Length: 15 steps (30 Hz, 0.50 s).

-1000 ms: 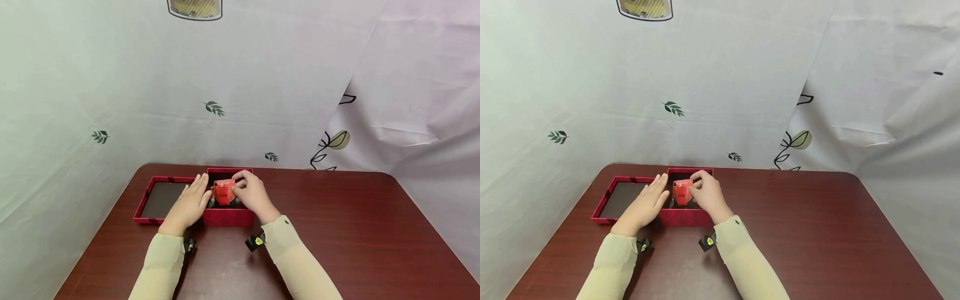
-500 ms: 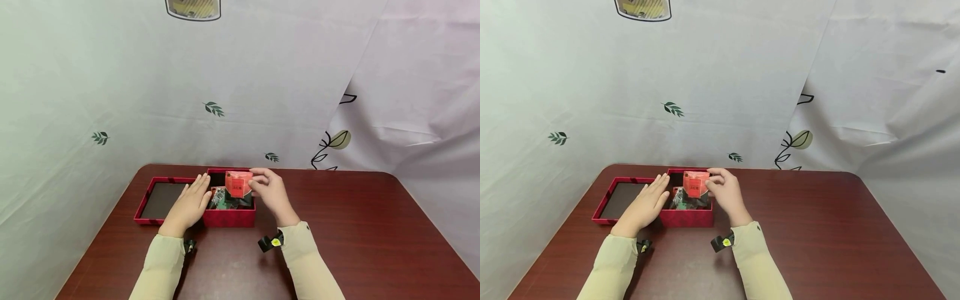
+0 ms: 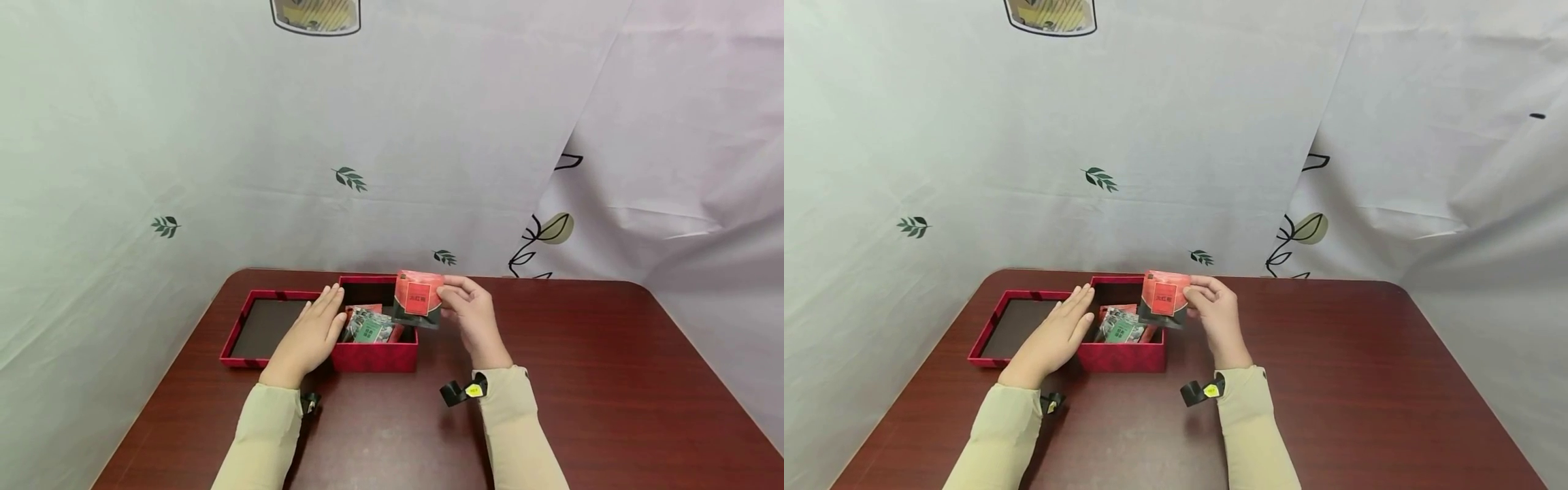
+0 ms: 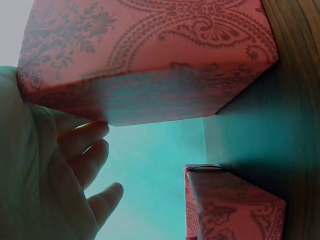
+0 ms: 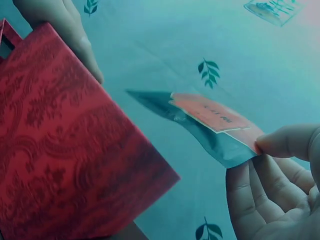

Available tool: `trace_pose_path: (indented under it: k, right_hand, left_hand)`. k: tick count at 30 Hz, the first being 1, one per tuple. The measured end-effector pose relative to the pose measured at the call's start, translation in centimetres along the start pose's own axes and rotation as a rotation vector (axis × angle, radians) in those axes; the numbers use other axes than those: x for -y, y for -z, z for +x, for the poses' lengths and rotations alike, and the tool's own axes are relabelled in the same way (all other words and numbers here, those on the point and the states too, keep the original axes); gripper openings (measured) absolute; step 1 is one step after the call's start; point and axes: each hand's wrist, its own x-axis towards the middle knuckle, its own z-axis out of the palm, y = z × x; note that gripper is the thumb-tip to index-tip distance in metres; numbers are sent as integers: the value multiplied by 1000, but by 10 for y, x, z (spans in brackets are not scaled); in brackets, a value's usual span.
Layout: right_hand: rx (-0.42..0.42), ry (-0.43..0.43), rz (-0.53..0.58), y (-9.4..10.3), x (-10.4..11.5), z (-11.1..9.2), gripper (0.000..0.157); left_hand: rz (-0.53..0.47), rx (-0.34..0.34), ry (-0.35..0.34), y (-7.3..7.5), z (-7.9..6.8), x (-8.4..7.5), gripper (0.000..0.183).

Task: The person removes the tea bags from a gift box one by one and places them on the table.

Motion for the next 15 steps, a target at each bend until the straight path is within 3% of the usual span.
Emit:
trace_pose_path:
  k: [7, 15]
  right_hand:
    - [-79, 15, 38, 16, -4, 8, 30]
    - [-189, -39, 31, 33, -16, 19, 30]
  left_hand:
    - [-13, 0, 8, -1, 2, 0, 59]
    - [-27, 3, 6, -1, 1, 1, 59]
